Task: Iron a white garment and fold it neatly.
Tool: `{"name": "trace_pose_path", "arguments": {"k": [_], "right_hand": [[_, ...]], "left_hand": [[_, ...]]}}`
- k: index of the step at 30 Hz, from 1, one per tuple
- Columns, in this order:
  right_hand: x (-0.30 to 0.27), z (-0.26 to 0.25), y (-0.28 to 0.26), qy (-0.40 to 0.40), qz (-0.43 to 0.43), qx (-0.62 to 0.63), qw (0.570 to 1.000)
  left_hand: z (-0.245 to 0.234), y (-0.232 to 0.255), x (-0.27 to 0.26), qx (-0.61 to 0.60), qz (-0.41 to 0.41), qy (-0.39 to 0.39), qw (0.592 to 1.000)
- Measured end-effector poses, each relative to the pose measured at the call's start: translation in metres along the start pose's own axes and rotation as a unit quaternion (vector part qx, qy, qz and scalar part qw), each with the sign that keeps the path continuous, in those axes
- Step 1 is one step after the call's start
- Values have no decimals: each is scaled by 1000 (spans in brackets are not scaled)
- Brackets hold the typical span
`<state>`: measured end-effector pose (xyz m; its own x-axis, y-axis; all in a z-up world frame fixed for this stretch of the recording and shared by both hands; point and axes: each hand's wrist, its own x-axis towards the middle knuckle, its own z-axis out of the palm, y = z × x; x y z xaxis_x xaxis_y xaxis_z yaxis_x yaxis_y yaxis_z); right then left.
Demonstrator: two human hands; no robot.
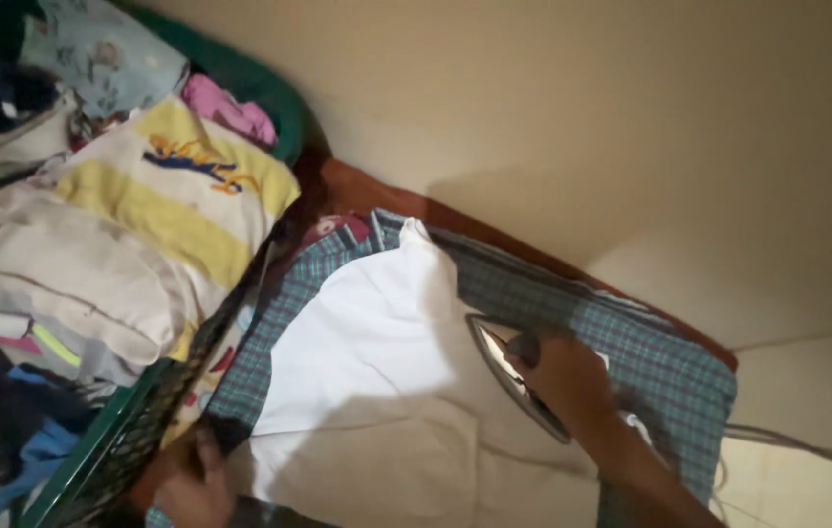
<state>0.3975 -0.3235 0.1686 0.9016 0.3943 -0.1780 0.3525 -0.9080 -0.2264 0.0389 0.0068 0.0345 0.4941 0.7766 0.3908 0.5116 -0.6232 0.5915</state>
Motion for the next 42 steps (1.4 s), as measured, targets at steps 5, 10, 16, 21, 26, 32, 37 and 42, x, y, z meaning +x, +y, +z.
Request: {"name": "trace_pose_path", "arguments": {"k": [5, 10, 16, 21, 26, 32, 37, 42], "right_hand": [[0, -14, 18, -26, -23, 49, 998], [33, 11, 28, 71, -139, 106, 982], [113, 83, -7, 9, -167, 331, 929], [125, 145, -30, -37, -88, 520, 849], [117, 135, -43, -15, -73, 515, 854], [113, 118, -54, 19, -64, 487, 871], [122, 107, -39, 40, -71, 517, 852], [98, 12, -8, 22, 44, 522, 851]], "left_hand": [[49, 149, 61, -105, 51, -3, 993], [161, 257, 105, -234, -100, -210, 944], [223, 284, 120, -114, -189, -189, 957], [240, 251, 118, -115, -189, -213, 952], [232, 246, 118, -158, -230, -274, 920], [223, 257, 121, -180, -206, -317, 908], [219, 258, 124, -194, -246, -308, 898], [230, 243, 119, -236, -249, -304, 889]]}}
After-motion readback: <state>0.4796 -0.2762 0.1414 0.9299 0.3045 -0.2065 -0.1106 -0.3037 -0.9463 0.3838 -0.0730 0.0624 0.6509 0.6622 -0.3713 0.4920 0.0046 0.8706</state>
